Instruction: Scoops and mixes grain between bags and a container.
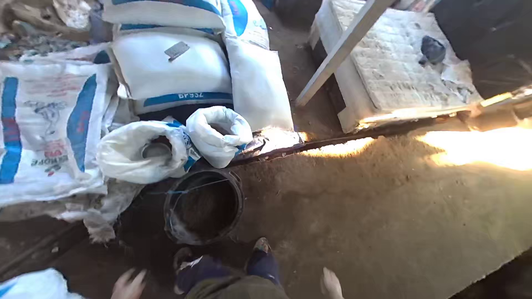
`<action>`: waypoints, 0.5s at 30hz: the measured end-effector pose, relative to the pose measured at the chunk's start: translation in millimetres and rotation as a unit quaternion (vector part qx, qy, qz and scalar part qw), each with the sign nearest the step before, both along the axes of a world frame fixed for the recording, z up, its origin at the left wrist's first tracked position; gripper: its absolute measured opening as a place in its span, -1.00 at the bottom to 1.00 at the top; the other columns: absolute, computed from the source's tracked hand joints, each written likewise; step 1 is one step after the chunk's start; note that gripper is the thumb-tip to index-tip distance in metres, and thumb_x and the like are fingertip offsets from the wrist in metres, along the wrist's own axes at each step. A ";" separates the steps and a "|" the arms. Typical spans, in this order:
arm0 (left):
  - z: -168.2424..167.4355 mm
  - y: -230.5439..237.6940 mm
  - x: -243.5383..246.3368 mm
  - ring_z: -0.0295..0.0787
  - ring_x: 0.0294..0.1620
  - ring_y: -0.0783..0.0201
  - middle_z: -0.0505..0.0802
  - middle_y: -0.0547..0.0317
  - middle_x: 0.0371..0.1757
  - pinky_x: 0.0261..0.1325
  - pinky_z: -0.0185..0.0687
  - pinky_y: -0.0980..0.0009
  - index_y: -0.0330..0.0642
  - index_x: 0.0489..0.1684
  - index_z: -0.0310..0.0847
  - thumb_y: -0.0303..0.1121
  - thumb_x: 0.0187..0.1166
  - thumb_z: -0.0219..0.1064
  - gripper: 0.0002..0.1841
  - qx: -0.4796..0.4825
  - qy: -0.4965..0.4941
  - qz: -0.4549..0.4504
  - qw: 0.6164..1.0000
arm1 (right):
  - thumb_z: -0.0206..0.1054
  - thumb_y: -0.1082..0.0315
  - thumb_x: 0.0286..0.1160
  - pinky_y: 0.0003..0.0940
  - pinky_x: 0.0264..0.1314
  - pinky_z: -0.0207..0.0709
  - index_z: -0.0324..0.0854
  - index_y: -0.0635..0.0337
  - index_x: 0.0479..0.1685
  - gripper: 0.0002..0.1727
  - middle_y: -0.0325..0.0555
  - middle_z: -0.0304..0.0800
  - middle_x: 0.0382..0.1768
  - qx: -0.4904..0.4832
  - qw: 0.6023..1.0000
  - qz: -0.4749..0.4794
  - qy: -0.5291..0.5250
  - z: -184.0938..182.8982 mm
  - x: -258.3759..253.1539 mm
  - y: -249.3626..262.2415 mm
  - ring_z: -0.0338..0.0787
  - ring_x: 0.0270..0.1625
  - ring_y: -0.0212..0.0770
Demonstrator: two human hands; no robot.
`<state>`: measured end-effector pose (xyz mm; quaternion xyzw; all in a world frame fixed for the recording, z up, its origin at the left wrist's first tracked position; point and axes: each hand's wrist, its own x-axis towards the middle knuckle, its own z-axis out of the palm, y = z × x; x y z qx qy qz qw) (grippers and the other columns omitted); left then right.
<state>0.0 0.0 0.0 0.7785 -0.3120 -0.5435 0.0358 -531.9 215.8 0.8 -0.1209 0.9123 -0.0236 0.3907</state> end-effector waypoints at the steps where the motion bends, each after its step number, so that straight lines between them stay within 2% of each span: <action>1: -2.6 -17.1 -32.9 0.63 0.47 -0.21 0.58 -0.44 0.53 0.49 0.53 -0.07 -0.36 0.75 0.16 -0.18 0.79 0.18 -0.36 -0.030 0.048 -0.030 0.998 | -0.14 0.12 0.92 0.24 0.28 0.64 0.50 0.48 0.47 -0.42 0.49 0.71 0.24 -0.066 0.997 -0.015 0.021 -19.2 -45.5 -19.8 0.79 0.23 0.32; 2: 1.8 -41.3 -64.7 0.67 0.44 -0.16 0.64 -0.35 0.48 0.49 0.56 -0.10 -0.26 0.74 0.22 -0.14 0.77 0.19 -0.38 -0.067 0.089 -0.080 0.991 | -0.13 0.05 0.93 0.24 0.29 0.63 0.47 0.38 0.52 -0.41 0.42 0.72 0.25 -0.095 0.995 -0.039 0.009 -26.3 -86.1 -60.7 0.78 0.24 0.28; 3: 19.8 -73.0 -97.7 0.68 0.44 -0.08 0.69 -0.24 0.46 0.51 0.56 -0.08 -0.19 0.72 0.27 -0.10 0.76 0.18 -0.40 -0.103 0.126 -0.136 0.977 | -0.13 0.03 0.93 0.21 0.32 0.62 0.43 0.30 0.58 -0.42 0.36 0.70 0.29 -0.128 0.990 -0.062 -0.010 -23.4 -116.4 -114.3 0.77 0.28 0.23; 5: 75.2 -129.9 -154.2 0.68 0.46 0.09 0.71 -0.07 0.47 0.54 0.55 0.05 -0.14 0.69 0.34 -0.07 0.76 0.15 -0.43 -0.174 0.183 -0.219 0.943 | -0.09 0.07 0.94 0.14 0.32 0.63 0.41 0.25 0.60 -0.47 0.31 0.68 0.32 -0.196 0.979 -0.058 -0.023 -7.5 -156.4 -222.9 0.76 0.28 0.18; 7: 111.8 -164.2 -176.9 0.70 0.43 0.16 0.72 -0.03 0.45 0.52 0.57 0.11 -0.17 0.63 0.41 -0.08 0.75 0.11 -0.46 -0.231 0.204 -0.245 0.919 | -0.08 0.12 0.94 0.10 0.31 0.62 0.40 0.26 0.61 -0.50 0.30 0.67 0.33 -0.217 0.976 -0.003 -0.035 9.3 -169.5 -312.2 0.76 0.27 0.15; 8: 110.7 -174.6 -177.5 0.73 0.38 0.18 0.75 -0.01 0.41 0.49 0.59 0.13 -0.20 0.59 0.45 -0.07 0.75 0.10 -0.47 -0.251 0.208 -0.228 0.918 | -0.06 0.13 0.93 0.08 0.30 0.63 0.41 0.26 0.60 -0.51 0.29 0.67 0.31 -0.211 0.976 0.032 -0.043 16.7 -170.1 -347.3 0.76 0.25 0.13; 10: 73.0 -191.4 -169.3 0.79 0.26 0.21 0.80 -0.01 0.29 0.42 0.66 0.18 -0.24 0.54 0.46 -0.09 0.77 0.09 -0.49 -0.260 0.208 -0.119 0.935 | -0.01 0.14 0.92 0.07 0.29 0.63 0.45 0.26 0.56 -0.53 0.27 0.68 0.30 -0.199 0.971 0.122 -0.056 30.3 -168.9 -409.4 0.77 0.24 0.11; 12: 12.9 -203.9 -158.4 0.82 0.18 0.13 0.79 -0.14 0.25 0.31 0.70 0.17 -0.26 0.56 0.41 -0.13 0.83 0.07 -0.52 -0.195 0.161 0.051 0.966 | 0.05 0.13 0.88 0.07 0.38 0.60 0.50 0.21 0.55 -0.53 0.23 0.71 0.34 -0.198 0.954 0.219 -0.057 43.5 -163.5 -452.0 0.78 0.29 0.08; 13: -16.6 -210.9 -153.4 0.80 0.21 0.02 0.76 -0.23 0.30 0.29 0.69 0.07 -0.27 0.57 0.40 -0.12 0.84 0.08 -0.51 -0.148 0.111 0.131 0.974 | 0.07 0.14 0.87 0.06 0.39 0.60 0.50 0.22 0.55 -0.53 0.22 0.72 0.34 -0.208 0.945 0.246 -0.061 47.9 -157.4 -468.6 0.78 0.30 0.06; 15: -57.8 -223.7 -155.5 0.73 0.30 -0.15 0.70 -0.33 0.37 0.35 0.59 -0.10 -0.32 0.56 0.40 -0.07 0.81 0.14 -0.46 -0.093 0.029 0.227 0.969 | 0.08 0.19 0.86 0.04 0.36 0.63 0.51 0.27 0.54 -0.54 0.23 0.73 0.31 -0.217 0.932 0.280 -0.074 47.5 -149.1 -500.9 0.79 0.27 0.07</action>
